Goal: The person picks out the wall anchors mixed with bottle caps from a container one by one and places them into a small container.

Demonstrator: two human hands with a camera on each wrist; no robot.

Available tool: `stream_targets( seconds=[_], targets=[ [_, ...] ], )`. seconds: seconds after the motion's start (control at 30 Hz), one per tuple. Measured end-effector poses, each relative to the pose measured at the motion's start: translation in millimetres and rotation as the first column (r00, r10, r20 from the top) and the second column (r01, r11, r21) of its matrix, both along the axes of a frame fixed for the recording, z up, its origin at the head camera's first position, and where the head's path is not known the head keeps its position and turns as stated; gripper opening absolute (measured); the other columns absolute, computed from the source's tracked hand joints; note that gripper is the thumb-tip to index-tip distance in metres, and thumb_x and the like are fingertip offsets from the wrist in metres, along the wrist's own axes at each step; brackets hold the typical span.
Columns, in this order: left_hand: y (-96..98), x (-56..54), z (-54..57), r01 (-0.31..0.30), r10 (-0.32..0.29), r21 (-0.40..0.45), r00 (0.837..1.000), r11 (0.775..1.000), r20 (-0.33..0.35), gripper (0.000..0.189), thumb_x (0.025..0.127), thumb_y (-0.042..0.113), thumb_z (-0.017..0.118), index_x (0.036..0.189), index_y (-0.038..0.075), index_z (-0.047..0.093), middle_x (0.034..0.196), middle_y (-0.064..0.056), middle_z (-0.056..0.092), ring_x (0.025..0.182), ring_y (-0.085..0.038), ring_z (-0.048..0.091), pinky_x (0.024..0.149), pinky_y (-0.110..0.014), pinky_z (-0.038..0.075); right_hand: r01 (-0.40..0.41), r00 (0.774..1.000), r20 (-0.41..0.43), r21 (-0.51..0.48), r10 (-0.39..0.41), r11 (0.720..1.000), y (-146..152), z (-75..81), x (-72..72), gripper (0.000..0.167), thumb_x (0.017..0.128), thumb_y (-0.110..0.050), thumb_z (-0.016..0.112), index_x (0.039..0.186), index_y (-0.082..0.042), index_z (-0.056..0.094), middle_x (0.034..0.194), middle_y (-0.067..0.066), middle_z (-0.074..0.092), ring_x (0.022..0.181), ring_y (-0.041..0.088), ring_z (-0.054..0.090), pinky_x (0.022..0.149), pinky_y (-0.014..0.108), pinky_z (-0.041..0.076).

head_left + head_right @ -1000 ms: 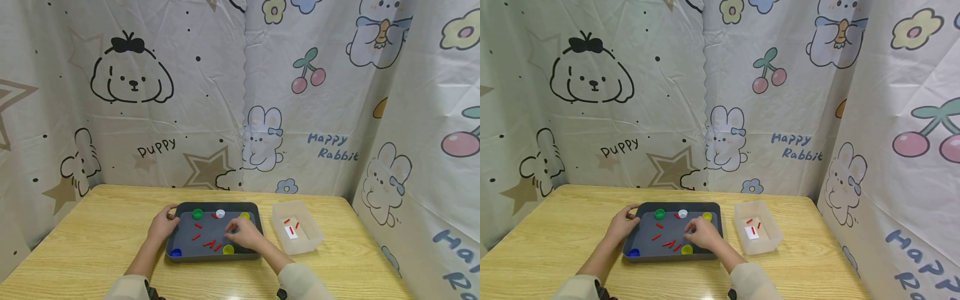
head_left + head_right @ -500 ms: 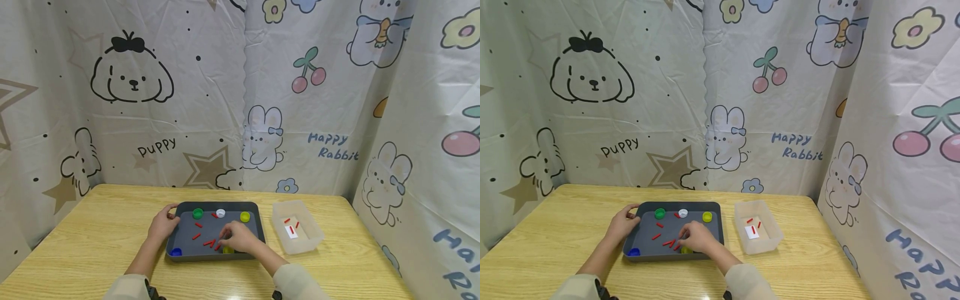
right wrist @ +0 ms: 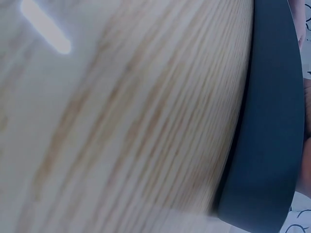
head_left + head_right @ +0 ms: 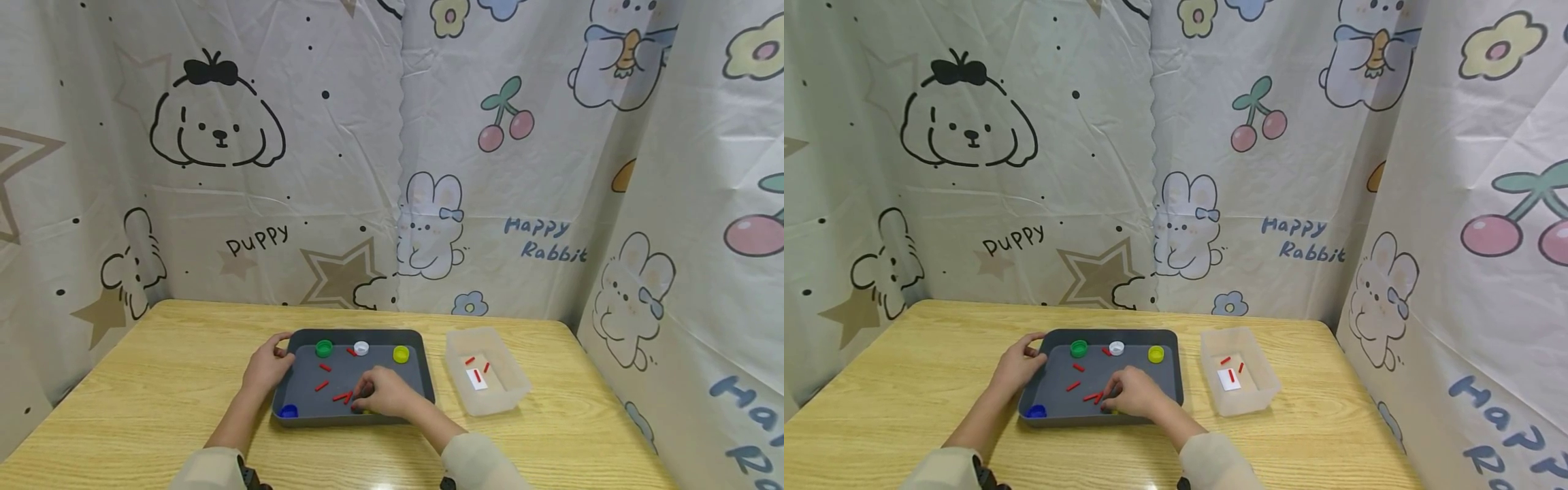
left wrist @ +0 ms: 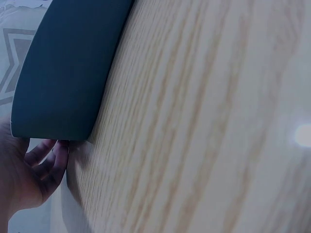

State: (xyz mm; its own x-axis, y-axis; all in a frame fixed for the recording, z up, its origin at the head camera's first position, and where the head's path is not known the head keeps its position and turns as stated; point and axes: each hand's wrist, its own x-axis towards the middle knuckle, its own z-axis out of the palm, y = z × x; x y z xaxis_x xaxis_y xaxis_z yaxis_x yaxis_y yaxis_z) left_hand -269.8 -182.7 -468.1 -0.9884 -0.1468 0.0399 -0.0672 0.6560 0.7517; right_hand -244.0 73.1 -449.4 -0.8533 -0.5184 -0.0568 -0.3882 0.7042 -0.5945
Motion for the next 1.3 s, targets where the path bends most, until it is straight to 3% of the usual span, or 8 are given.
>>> stream_targets(
  seconds=[0.87, 1.3],
  targets=[
    [1.2, 0.9, 2.1, 0.0, 0.0, 0.004, 1.0, 1.0, 0.003, 0.049, 0.083, 0.015, 0.056, 0.131, 0.009, 0.05, 0.094, -0.012, 0.059, 0.079, -0.022, 0.053, 0.062, -0.029, 0.038, -0.04, 0.998, -0.035, 0.071, 0.042, 0.997, -1.2, -4.7, -5.3, 0.004, 0.078, -0.018, 0.072, 0.08, -0.017, 0.069, 0.082, -0.008, 0.052, 0.074, 0.002, 0.047, 0.065, 0.019, 0.04],
    [0.1, 0.2, 0.7, 0.0, 0.0, 0.003, 1.0, 1.0, 0.016, 0.05, 0.084, 0.016, 0.055, 0.133, 0.009, 0.048, 0.099, -0.014, 0.06, 0.08, -0.023, 0.055, 0.062, -0.03, 0.04, -0.048, 0.999, -0.022, -0.015, 0.048, 0.999, 0.6, -6.9, -9.1, 0.004, 0.079, -0.017, 0.071, 0.076, -0.015, 0.07, 0.082, -0.007, 0.051, 0.076, 0.002, 0.047, 0.067, 0.019, 0.041]
  ],
)
